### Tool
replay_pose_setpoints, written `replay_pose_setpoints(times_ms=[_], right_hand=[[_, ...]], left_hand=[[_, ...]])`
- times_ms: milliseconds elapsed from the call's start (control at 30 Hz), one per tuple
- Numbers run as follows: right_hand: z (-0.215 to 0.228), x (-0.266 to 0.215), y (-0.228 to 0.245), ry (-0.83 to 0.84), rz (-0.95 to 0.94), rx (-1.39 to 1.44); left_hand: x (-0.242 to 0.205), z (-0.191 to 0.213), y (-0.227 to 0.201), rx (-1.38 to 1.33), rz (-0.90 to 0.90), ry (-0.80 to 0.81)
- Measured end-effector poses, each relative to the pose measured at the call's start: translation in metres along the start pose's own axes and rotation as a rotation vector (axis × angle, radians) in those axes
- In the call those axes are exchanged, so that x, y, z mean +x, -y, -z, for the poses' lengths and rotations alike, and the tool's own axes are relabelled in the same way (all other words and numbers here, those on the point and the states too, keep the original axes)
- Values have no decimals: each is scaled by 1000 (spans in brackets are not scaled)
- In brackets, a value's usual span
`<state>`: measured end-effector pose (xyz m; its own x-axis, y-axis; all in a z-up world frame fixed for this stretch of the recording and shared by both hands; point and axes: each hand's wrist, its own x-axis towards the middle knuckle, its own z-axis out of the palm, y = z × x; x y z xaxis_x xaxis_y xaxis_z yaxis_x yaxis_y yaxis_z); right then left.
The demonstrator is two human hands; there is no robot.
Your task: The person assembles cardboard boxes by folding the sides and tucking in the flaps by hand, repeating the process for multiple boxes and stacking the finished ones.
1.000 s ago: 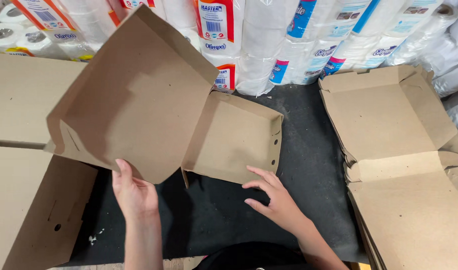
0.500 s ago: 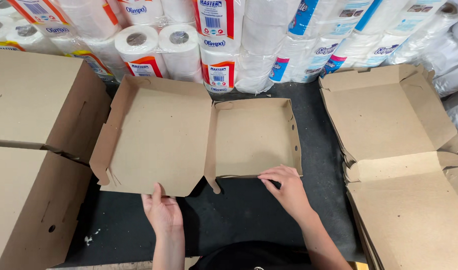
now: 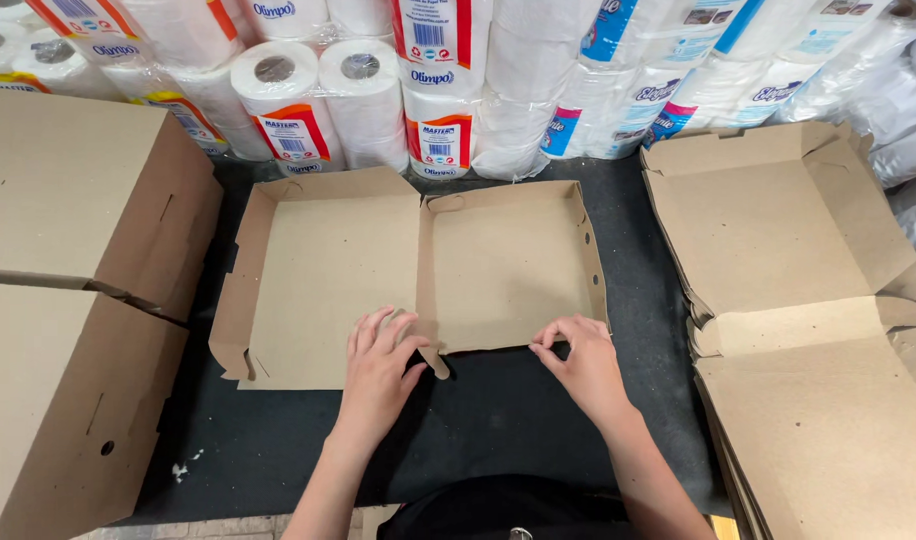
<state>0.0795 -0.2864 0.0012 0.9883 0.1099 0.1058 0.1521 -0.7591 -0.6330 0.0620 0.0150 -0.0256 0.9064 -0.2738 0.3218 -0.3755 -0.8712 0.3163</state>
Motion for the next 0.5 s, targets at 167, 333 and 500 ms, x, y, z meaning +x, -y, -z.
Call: replay_pose_setpoints(times_ms=[167,333,500], right_hand=[[-1,-2,-5,-53,-39,50],[-6,0,-3,-109,-61,51],[-5,3,5,-150,-2,19]], left_hand=[[13,-29,11,20,6,-66],[23,-39,-4,39,-18,-124],[30,-40,-21,59,-33,-91]])
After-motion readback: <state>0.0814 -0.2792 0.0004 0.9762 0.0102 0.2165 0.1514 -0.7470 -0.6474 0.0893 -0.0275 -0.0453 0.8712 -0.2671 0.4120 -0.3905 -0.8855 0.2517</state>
